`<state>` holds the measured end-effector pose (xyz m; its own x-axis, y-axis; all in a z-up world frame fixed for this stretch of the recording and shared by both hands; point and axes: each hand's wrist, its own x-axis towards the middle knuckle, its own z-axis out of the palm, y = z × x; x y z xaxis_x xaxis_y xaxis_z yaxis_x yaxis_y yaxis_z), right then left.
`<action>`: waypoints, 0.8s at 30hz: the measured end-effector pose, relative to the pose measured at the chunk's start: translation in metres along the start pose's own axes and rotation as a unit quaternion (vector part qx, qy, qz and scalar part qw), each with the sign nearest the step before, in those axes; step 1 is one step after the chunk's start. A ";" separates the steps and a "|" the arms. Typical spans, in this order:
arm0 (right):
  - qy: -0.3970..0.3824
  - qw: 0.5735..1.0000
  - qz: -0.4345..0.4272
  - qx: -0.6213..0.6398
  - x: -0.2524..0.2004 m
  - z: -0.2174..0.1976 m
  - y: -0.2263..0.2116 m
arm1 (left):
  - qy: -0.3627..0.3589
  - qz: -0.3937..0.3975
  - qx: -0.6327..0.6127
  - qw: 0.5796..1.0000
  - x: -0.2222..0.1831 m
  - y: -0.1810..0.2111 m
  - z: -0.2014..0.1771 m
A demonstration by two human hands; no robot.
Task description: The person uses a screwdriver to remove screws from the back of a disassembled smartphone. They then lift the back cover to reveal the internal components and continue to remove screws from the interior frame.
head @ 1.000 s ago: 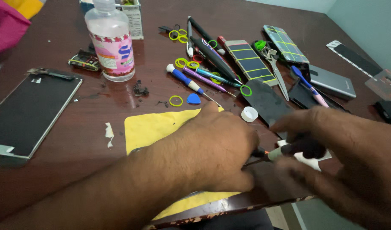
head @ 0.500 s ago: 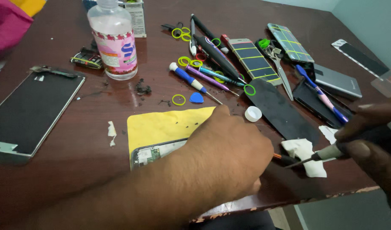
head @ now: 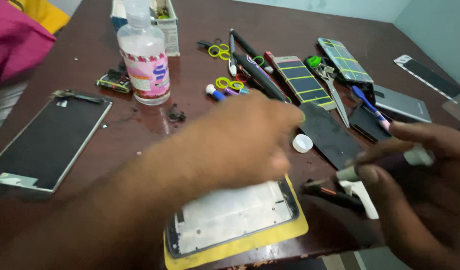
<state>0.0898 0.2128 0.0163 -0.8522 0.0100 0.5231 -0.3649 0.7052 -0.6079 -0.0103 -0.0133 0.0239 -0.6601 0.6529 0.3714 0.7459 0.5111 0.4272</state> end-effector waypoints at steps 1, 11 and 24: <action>-0.004 1.000 0.000 0.030 0.005 0.006 -0.004 | -0.035 -0.058 -0.004 0.998 -0.002 -0.008 -0.009; -0.119 0.982 -0.146 0.024 0.075 0.054 0.007 | -0.212 -0.231 0.038 0.949 -0.010 -0.021 -0.041; -0.189 0.965 -0.077 0.166 0.067 0.072 0.007 | -0.206 -0.214 0.008 0.955 -0.014 -0.030 -0.034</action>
<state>0.0036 0.1677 0.0040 -0.8318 -0.3805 0.4041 -0.5437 0.4120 -0.7312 -0.0266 -0.0571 0.0343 -0.8166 0.5445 -0.1913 0.4182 0.7867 0.4540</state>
